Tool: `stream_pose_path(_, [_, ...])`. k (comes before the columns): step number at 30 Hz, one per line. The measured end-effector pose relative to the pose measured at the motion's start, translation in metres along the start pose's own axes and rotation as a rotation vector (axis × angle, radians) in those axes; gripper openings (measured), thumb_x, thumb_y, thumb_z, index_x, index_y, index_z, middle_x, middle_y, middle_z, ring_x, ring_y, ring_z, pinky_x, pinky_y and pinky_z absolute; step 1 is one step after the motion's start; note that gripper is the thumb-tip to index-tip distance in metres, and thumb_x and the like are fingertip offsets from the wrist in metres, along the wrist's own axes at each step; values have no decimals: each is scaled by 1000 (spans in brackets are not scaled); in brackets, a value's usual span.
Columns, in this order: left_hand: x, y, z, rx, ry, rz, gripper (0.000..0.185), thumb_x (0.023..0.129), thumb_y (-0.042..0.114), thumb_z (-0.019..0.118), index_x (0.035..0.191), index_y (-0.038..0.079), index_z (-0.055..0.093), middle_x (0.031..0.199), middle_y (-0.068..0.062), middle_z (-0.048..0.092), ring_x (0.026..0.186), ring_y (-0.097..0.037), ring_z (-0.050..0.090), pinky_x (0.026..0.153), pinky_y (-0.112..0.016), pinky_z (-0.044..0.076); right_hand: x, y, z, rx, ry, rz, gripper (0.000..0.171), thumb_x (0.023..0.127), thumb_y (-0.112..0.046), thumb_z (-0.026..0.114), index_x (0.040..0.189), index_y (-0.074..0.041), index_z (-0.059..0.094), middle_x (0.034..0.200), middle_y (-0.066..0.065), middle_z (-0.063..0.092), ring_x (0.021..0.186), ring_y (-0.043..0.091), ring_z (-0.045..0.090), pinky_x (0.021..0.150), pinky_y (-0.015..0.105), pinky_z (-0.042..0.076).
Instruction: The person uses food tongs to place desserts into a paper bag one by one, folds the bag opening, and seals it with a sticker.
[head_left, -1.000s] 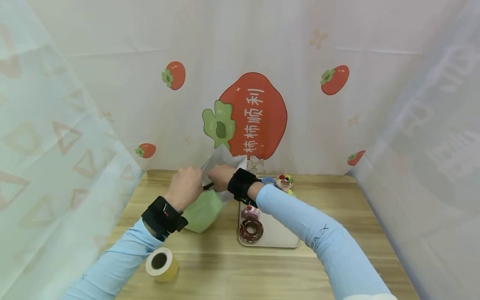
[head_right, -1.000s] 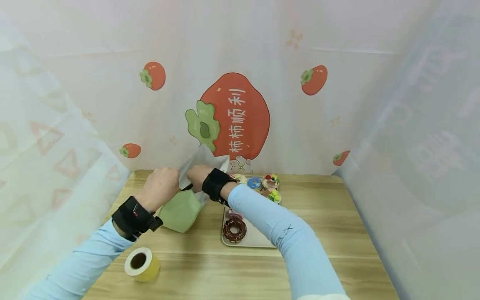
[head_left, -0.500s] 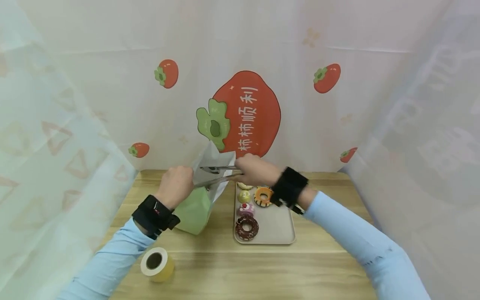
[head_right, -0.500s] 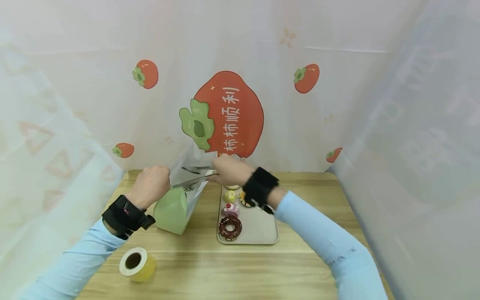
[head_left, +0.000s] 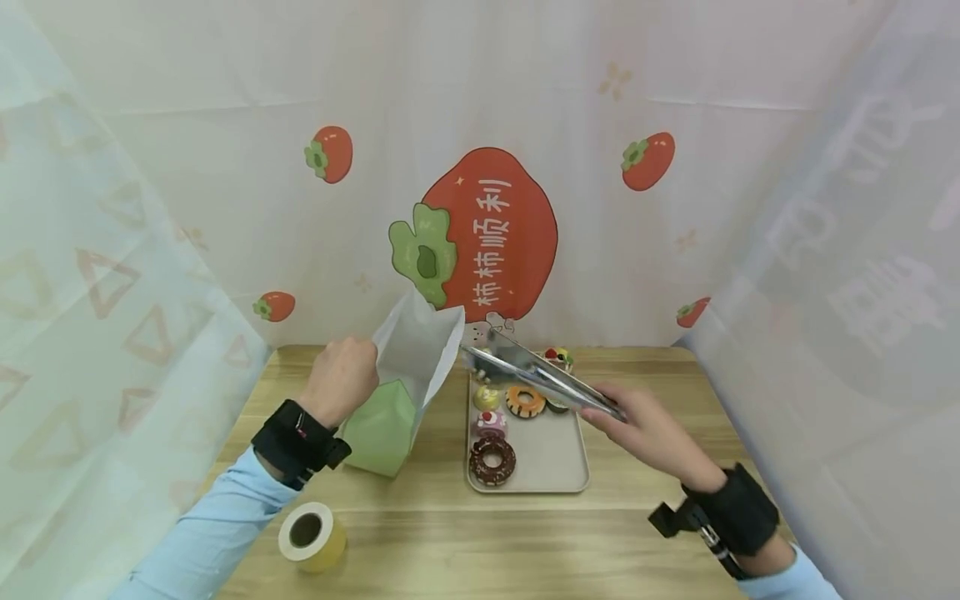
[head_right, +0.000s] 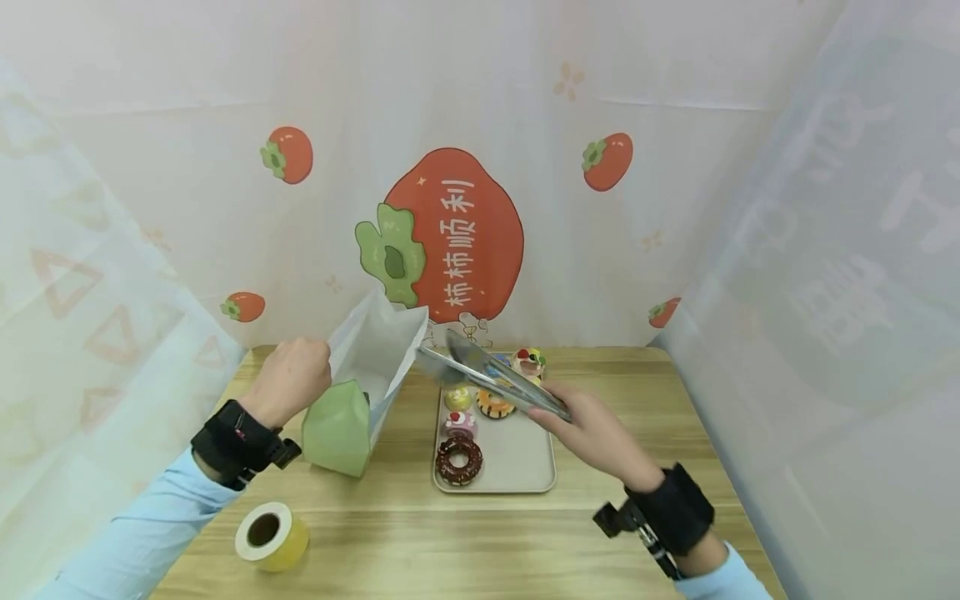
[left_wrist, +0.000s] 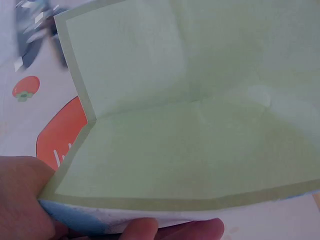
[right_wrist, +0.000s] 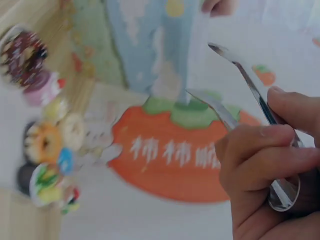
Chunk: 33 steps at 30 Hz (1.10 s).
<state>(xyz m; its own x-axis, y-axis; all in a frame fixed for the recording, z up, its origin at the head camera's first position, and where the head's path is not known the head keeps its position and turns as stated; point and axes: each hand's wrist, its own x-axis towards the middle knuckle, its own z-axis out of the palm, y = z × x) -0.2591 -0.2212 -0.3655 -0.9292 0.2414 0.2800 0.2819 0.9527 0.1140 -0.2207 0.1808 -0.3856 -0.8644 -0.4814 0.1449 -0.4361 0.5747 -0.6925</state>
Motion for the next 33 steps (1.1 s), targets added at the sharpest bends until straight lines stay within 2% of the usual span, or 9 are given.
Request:
stream_pose_path(3, [-1,0,-1,3,1,-5,25,81,-10,55,60,2,51,54,-2,41,47,-16,40,39,-28,33,-18,25,8,11,-42,94,25,100,-30,58,107,-7,65,69,-5,49,52,2,42,47,22,37])
stream_pose_path(7, [-2,0,-1,4,-3,-11,25,81,-9,55,59,2,50,55,-2,40,47,-16,39,39,-28,33,-32,56,26,-6,-102,177,25,99,-31,60,95,-7,65,67,-5,52,51,2,44,46,21,38])
stream_pose_path(12, [-2,0,0,7,-6,-16,26,82,-9,54,59,3,50,56,-1,38,47,-15,38,39,-27,32,-38,80,48,22,-178,258,30,98,-33,60,96,-4,67,71,-1,58,54,5,47,48,22,39])
stream_pose_path(16, [-3,1,0,-3,-16,-18,28,83,-9,54,59,4,49,56,0,35,47,-14,36,40,-26,30,-36,89,61,63,-210,290,32,99,-32,59,98,-1,67,72,2,60,55,8,49,49,23,39])
stream_pose_path(23, [-3,3,0,4,-26,-9,26,82,-9,55,60,3,51,55,0,37,47,-15,38,41,-26,31,-22,96,82,66,-255,260,28,100,-31,58,97,-4,69,68,-1,58,52,6,45,49,23,37])
stream_pose_path(27, [-2,4,0,3,-23,-5,22,83,-8,56,63,0,55,55,-1,39,47,-16,40,41,-27,33,-17,99,88,51,-229,237,27,100,-29,58,89,-6,69,64,-4,55,49,4,40,47,22,33])
stream_pose_path(33, [-1,4,2,36,-11,-7,26,82,-8,57,59,2,52,55,0,37,48,-16,39,41,-28,34,-18,102,95,100,-173,302,22,97,-20,62,85,-5,72,59,-5,50,48,6,37,45,20,28])
